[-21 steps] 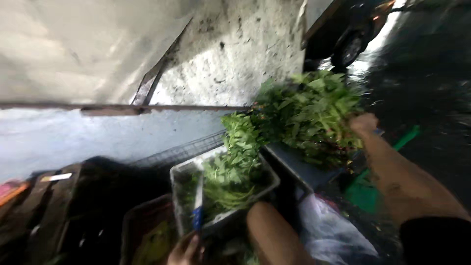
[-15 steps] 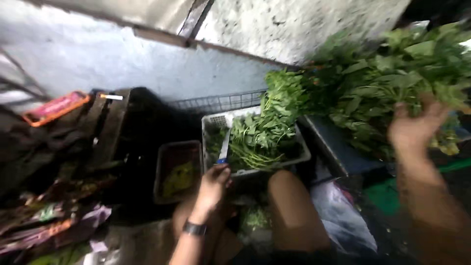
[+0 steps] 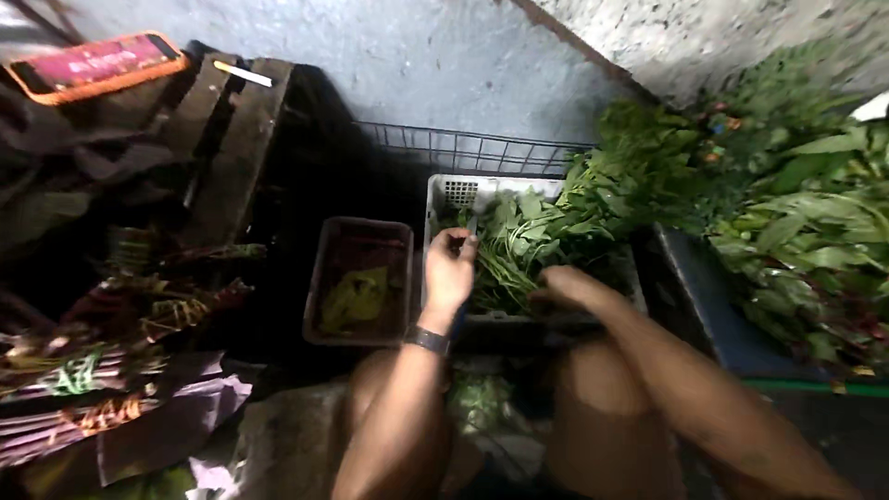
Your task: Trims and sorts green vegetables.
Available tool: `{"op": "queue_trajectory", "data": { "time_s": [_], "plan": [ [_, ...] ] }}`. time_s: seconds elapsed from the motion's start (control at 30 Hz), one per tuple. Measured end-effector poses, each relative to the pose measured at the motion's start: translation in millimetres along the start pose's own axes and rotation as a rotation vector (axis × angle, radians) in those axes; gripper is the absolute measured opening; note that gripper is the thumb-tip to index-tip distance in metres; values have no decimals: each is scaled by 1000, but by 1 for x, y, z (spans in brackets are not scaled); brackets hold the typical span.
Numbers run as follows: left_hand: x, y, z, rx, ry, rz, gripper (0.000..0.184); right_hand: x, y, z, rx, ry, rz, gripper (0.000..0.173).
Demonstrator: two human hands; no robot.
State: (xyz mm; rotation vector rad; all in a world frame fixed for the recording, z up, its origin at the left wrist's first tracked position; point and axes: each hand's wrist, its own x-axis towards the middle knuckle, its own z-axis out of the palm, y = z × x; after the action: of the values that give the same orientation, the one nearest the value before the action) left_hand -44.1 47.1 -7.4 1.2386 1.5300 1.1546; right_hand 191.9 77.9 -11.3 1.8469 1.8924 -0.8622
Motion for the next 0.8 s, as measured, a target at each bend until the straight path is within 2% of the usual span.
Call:
{"op": "queue_trajectory", "data": {
  "time_s": [0.13, 0.23, 0.33, 0.4, 0.47, 0.53, 0.6, 0.7, 0.8],
  "plan": [
    [4, 1, -3, 131, -80, -11, 28, -16, 15, -24, 167, 371, -26, 38],
    [3, 4, 4, 176, -143, -2, 29, -26, 26, -19, 153, 373, -110, 43],
    [1, 4, 13, 201, -168, 26, 30, -41, 30, -29, 301, 439, -136, 43],
    [-5, 0, 18, 270, -201, 55, 35, -44, 29, -30, 261, 389, -167, 43],
    [-12, -8, 24, 480, -221, 115, 41, -47, 30, -25, 147, 407, -185, 35],
    [-18, -17, 29, 724, -167, 141, 48, -55, 33, -31, 95, 563, -156, 29],
    [-26, -27, 26, 880, -165, 55, 52, -67, 34, -35, 84, 732, -140, 29],
    [-35, -28, 17, 1013, -264, -100, 49, -77, 31, -47, -40, 730, -142, 32],
    [-38, -31, 15, 1028, -279, -116, 50, -81, 31, -67, -74, 793, -171, 30]
  ]
}}
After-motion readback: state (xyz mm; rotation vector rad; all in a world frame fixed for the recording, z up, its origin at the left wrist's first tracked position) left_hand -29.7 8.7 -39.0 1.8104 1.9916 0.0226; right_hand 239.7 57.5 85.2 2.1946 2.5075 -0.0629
